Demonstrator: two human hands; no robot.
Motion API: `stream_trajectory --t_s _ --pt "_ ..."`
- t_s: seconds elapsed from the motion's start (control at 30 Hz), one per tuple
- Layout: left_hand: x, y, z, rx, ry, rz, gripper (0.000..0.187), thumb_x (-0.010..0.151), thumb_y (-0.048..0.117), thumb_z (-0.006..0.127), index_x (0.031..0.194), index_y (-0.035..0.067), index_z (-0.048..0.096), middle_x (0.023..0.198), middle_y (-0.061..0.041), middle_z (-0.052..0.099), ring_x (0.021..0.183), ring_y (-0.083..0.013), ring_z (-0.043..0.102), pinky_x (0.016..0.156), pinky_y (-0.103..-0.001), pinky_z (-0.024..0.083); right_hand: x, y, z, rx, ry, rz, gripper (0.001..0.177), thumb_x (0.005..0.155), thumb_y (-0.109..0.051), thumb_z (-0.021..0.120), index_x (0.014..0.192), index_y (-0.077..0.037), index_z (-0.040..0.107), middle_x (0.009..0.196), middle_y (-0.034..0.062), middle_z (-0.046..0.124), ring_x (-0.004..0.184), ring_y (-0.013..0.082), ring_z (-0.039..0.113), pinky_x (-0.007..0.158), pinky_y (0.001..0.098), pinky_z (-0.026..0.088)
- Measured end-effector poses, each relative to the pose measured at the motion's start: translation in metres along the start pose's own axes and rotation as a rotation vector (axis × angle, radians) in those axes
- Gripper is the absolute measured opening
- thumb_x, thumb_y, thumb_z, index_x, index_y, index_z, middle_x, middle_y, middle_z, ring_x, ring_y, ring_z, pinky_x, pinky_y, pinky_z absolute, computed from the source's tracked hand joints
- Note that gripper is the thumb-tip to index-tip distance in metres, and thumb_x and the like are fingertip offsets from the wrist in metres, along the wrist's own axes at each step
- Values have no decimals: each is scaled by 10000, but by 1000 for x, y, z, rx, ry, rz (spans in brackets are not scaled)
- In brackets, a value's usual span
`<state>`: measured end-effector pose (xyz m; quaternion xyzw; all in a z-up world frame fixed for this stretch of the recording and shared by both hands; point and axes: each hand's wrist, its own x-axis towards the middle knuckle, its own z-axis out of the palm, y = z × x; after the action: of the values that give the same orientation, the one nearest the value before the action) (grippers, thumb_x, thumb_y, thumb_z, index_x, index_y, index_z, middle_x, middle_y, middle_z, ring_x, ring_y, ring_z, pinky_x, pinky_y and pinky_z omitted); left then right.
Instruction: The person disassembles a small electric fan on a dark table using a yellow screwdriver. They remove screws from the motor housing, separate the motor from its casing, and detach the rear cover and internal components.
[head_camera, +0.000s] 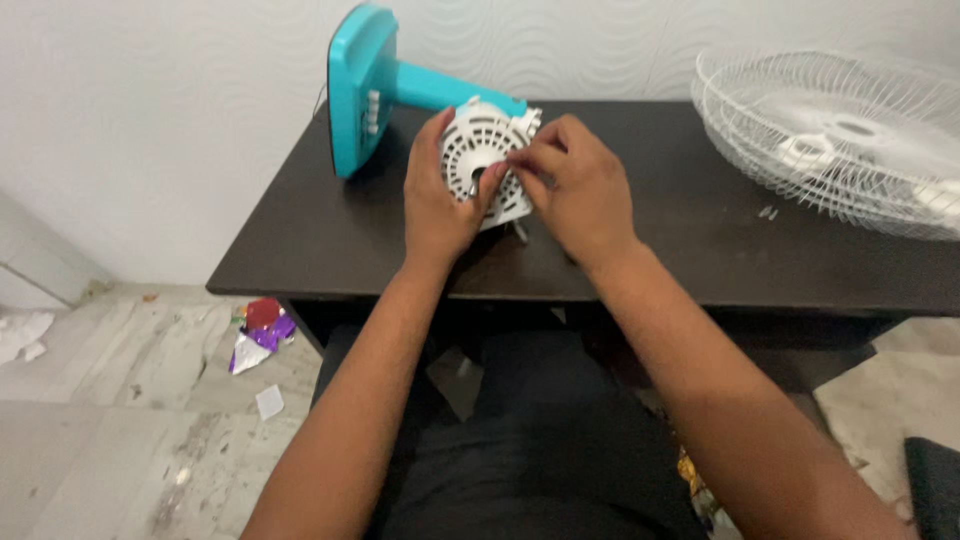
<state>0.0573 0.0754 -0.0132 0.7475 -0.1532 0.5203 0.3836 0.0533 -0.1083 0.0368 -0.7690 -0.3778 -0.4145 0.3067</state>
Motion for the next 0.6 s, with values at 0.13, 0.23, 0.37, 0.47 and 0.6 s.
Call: stream_trajectory --t_s 0.13,0.23,0.37,0.47,0.6 --pt "-1 -5 2 -43 -6 -12 750 934 374 854 1465 15 466 1415 -207 589 1300 -351 626 1089 -418 533 0 3 8 45 -12 29 121 915 -99 820 1000 -66 742 985 61 648 836 217 688 734 358 554" --pt "0 -1 1 -25 -9 7 761 943 401 846 1473 12 461 1423 -204 587 1316 -353 619 1104 -421 529 0 4 10 10 -39 13 140 940 -106 791 1040 -54 708 1021 70 635 868 231 689 754 362 554" --pt "3 2 0 -37 -10 -3 759 934 409 843 1464 12 472 1413 -201 600 1307 -348 625 1100 -422 531 3 4 14 -81 -39 -40 177 951 -130 769 1048 -47 647 1048 96 606 916 286 673 766 395 543" --pt "1 3 1 -31 -4 -4 758 930 400 850 1458 9 473 1410 -207 599 1304 -353 622 1101 -428 524 4 6 15 -77 -66 -27 207 934 -147 773 1032 -34 630 1027 110 587 904 295 660 759 407 544" --pt "1 7 -1 -42 2 -14 755 923 381 853 1463 5 482 1409 -207 605 1303 -357 622 1099 -430 522 0 3 15 46 -5 81 185 952 -131 756 1033 -24 629 1011 102 639 874 261 694 745 381 551"
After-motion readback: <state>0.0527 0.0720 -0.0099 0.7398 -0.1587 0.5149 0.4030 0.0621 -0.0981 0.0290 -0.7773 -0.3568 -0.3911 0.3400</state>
